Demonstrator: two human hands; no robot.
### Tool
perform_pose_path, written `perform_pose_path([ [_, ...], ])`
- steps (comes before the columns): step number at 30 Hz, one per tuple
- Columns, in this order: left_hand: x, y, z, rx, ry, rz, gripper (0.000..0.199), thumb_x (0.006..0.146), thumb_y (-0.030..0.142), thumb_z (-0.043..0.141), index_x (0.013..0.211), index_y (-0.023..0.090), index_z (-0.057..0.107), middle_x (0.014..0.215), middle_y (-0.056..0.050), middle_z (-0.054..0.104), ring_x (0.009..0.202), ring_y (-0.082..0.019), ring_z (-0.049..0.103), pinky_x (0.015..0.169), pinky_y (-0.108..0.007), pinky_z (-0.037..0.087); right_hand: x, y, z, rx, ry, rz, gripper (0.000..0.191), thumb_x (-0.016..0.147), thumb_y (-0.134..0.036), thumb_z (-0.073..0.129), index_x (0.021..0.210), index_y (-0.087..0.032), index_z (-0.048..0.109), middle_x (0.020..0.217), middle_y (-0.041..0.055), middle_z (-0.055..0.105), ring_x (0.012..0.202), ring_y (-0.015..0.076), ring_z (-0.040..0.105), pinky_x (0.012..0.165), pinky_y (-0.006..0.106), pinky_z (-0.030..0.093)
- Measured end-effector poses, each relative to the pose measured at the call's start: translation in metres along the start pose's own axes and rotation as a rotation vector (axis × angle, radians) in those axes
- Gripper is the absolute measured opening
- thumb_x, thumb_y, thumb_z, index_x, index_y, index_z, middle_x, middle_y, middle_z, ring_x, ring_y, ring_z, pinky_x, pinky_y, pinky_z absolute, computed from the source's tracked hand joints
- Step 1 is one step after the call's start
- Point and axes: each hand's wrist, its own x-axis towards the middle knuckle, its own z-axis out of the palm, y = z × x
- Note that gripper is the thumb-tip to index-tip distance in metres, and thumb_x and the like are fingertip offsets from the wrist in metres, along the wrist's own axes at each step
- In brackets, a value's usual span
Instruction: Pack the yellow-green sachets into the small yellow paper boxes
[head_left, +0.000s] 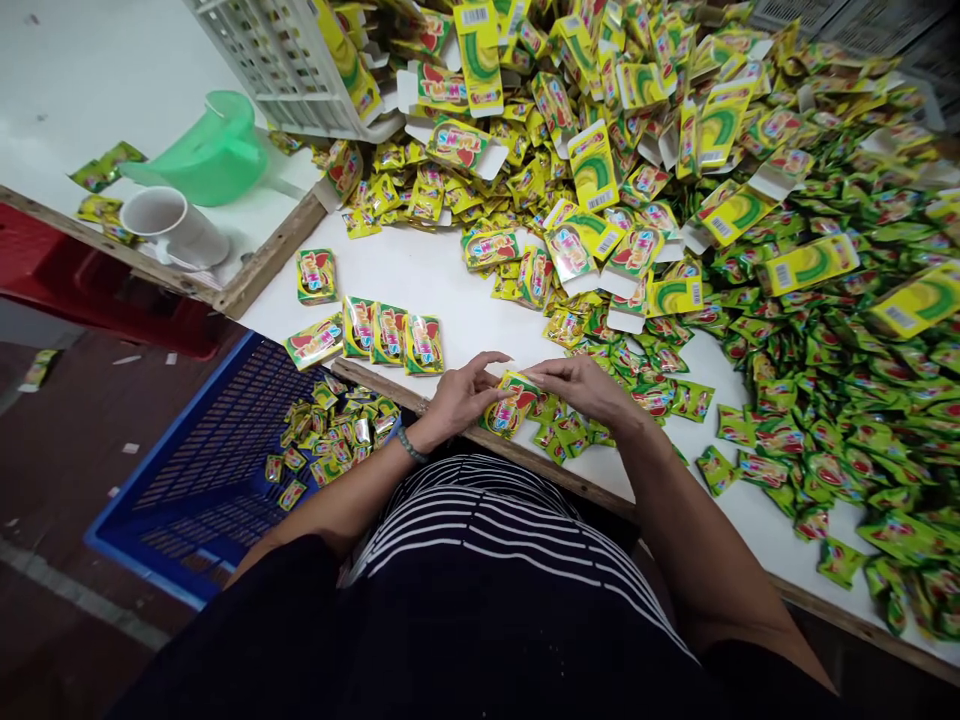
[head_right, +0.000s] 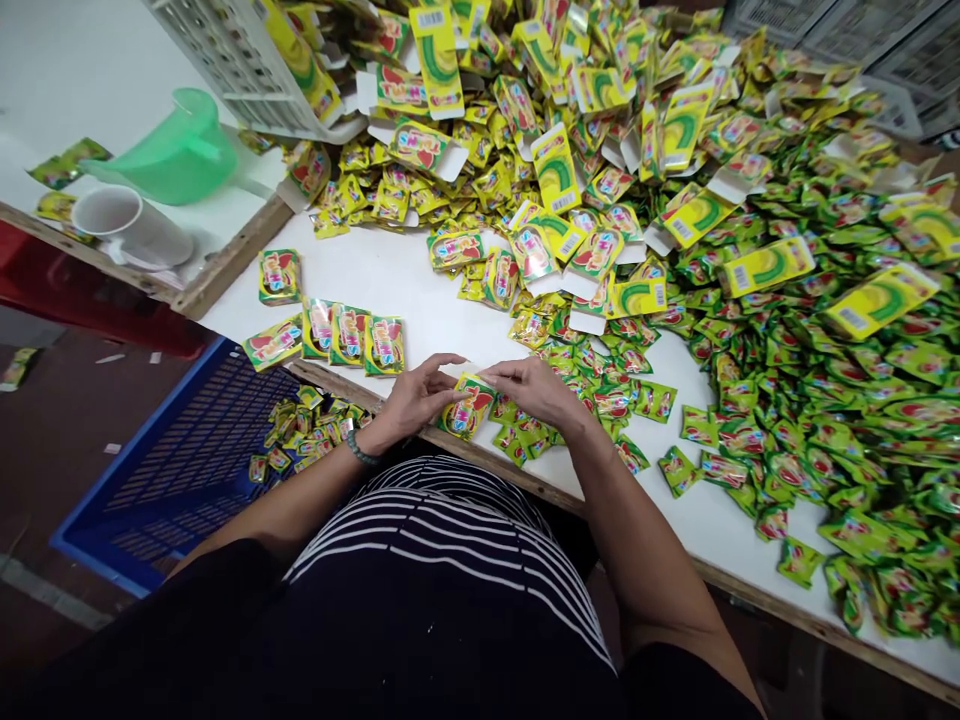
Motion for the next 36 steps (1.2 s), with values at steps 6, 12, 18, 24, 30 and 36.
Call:
perform_pose_path([
  [6, -0.002, -0.001, 0.000, 0.087, -0.002, 0.025, 0.048, 0.081, 0.039, 0.069, 0.125, 0.021, 0.059, 0.087, -0.005, 0.072, 0.076, -0.015, 0.067, 0.070, -0.025, 0.050, -0.020, 0.027, 0.044, 0.272, 0.282, 0.055, 0.059, 0.072, -0.055, 0.071, 0.121, -0.022, 0.069, 0.087, 0.0030, 0.075, 0.084, 0.0221, 0.069, 0.077, 0.039, 0.058],
  [12, -0.003, 0.001, 0.000, 0.082, 0.010, 0.036, 0.049, 0.081, 0.043, 0.068, 0.124, 0.020, 0.061, 0.085, -0.005, 0.073, 0.075, -0.015, 0.065, 0.068, -0.024, 0.048, -0.023, 0.034, 0.065, 0.345, 0.507, 0.005, 0.063, 0.068, -0.050, 0.077, 0.123, -0.022, 0.064, 0.109, 0.0074, 0.073, 0.096, 0.0217, 0.068, 0.087, 0.040, 0.057],
  [18, -0.003, 0.001, 0.001, 0.120, 0.025, 0.047, 0.044, 0.082, 0.040, 0.068, 0.121, 0.021, 0.064, 0.080, -0.004, 0.072, 0.070, -0.013, 0.062, 0.064, -0.023, 0.046, -0.026, 0.029, 0.057, 0.261, 0.495, 0.029, 0.046, 0.065, -0.053, 0.077, 0.099, -0.022, 0.074, 0.106, 0.0066, 0.073, 0.082, 0.0201, 0.067, 0.083, 0.041, 0.057],
  [24, -0.003, 0.001, 0.001, 0.077, 0.025, 0.035, 0.052, 0.079, 0.040, 0.071, 0.126, 0.020, 0.060, 0.085, -0.004, 0.073, 0.077, -0.015, 0.067, 0.073, -0.025, 0.050, -0.028, 0.033, 0.052, 0.318, 0.587, 0.065, 0.045, 0.061, -0.054, 0.081, 0.089, -0.021, 0.067, 0.087, 0.0043, 0.071, 0.079, 0.0189, 0.066, 0.076, 0.036, 0.058],
  [30, -0.005, 0.005, 0.000, 0.120, 0.022, 0.064, 0.041, 0.080, 0.044, 0.070, 0.114, 0.021, 0.067, 0.087, -0.005, 0.074, 0.076, -0.015, 0.066, 0.072, -0.025, 0.050, -0.032, 0.026, 0.040, 0.175, 0.491, -0.022, 0.042, 0.070, -0.052, 0.076, 0.099, -0.022, 0.069, 0.091, 0.0048, 0.070, 0.082, 0.0193, 0.066, 0.078, 0.038, 0.056],
  [36, -0.005, 0.005, 0.000, 0.183, -0.008, 0.110, 0.034, 0.086, 0.044, 0.063, 0.108, 0.019, 0.068, 0.088, -0.005, 0.073, 0.081, -0.016, 0.067, 0.074, -0.025, 0.049, -0.032, 0.016, 0.045, -0.319, 0.485, -0.324, 0.021, 0.090, -0.036, 0.058, 0.100, -0.028, 0.075, 0.101, 0.0070, 0.072, 0.099, 0.0249, 0.063, 0.092, 0.043, 0.050],
])
